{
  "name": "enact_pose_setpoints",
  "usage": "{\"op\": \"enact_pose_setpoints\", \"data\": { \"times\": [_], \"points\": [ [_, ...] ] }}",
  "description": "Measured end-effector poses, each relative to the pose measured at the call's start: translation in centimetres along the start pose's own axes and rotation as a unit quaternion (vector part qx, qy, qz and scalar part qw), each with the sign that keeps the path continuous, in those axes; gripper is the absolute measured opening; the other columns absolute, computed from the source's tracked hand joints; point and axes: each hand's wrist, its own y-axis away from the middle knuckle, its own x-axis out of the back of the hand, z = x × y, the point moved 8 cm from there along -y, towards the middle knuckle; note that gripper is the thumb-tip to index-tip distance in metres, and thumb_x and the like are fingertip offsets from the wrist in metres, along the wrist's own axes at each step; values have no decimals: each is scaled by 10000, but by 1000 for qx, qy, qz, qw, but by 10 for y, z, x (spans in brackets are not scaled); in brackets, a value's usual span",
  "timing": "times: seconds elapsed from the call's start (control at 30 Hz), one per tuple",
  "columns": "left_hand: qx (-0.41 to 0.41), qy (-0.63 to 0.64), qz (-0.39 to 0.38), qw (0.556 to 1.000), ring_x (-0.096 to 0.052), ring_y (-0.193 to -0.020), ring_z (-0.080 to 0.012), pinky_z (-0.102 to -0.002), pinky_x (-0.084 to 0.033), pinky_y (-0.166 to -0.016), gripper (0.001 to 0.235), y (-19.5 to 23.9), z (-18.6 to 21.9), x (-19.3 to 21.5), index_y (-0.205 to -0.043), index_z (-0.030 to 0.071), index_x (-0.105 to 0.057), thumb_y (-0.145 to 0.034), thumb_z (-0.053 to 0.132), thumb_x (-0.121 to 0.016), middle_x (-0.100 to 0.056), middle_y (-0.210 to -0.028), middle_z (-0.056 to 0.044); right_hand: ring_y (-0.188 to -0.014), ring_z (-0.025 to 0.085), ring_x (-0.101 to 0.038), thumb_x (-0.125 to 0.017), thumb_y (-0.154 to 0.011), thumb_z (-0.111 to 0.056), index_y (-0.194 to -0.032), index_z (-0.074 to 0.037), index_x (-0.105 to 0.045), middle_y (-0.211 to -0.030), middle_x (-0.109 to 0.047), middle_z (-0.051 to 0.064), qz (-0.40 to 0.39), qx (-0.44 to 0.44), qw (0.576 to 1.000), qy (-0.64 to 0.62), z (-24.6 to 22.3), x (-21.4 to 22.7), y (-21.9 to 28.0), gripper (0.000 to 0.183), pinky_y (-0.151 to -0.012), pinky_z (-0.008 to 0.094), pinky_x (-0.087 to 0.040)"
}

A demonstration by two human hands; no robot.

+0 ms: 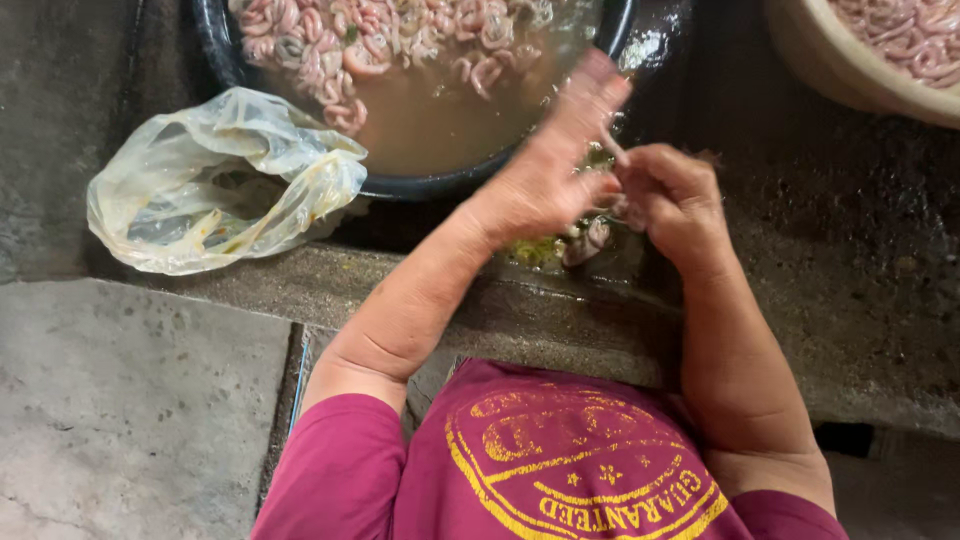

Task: The person cleans and separates pieces of raw meat by hand in a large black basin filled with water. They repeatedly pick up the meat, rinse it, and place it into a white bowl on the right side of the frame.

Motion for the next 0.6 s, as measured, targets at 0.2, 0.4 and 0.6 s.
{"op": "enact_pose_setpoints", "data": {
  "times": [0.2, 0.4, 0.6],
  "points": [
    [153, 143, -107, 972, -746, -975, -190, -309, -629, -849, 244, 10, -19, -38, -1270, 86, -660, -1056, 43, -551, -755, -1075, -93, -816, 103, -640, -531, -971, 128, -1141, 27, -682, -989, -656, 47, -16, 118, 993, 19, -18, 0, 4, 248, -693, 247, -544],
    [200, 263, 177, 927, -648, -689, -148, -261, -550, -588, 138, 11, -68, 64, -1042, 58, -647, -1076, 23, -517, -670, -826, -59, -806, 84, -549, -594, -1085, 105, -1110, 39, -706, -1009, -602, 45, -40, 68, 997, -21, 0, 3, -4, 132, -673, 257, -450],
    [-46, -179, 233, 955, -542, -1204, -257, -312, -601, -906, 339, -2, 17, 78, -1227, 44, -580, -909, 36, -700, -485, -1324, -246, -723, 81, -563, -580, -996, 123, -1077, 20, -681, -932, -647, 45, -22, 98, 995, -28, -5, -2, -4, 166, -593, 248, -447]
  ]
}}
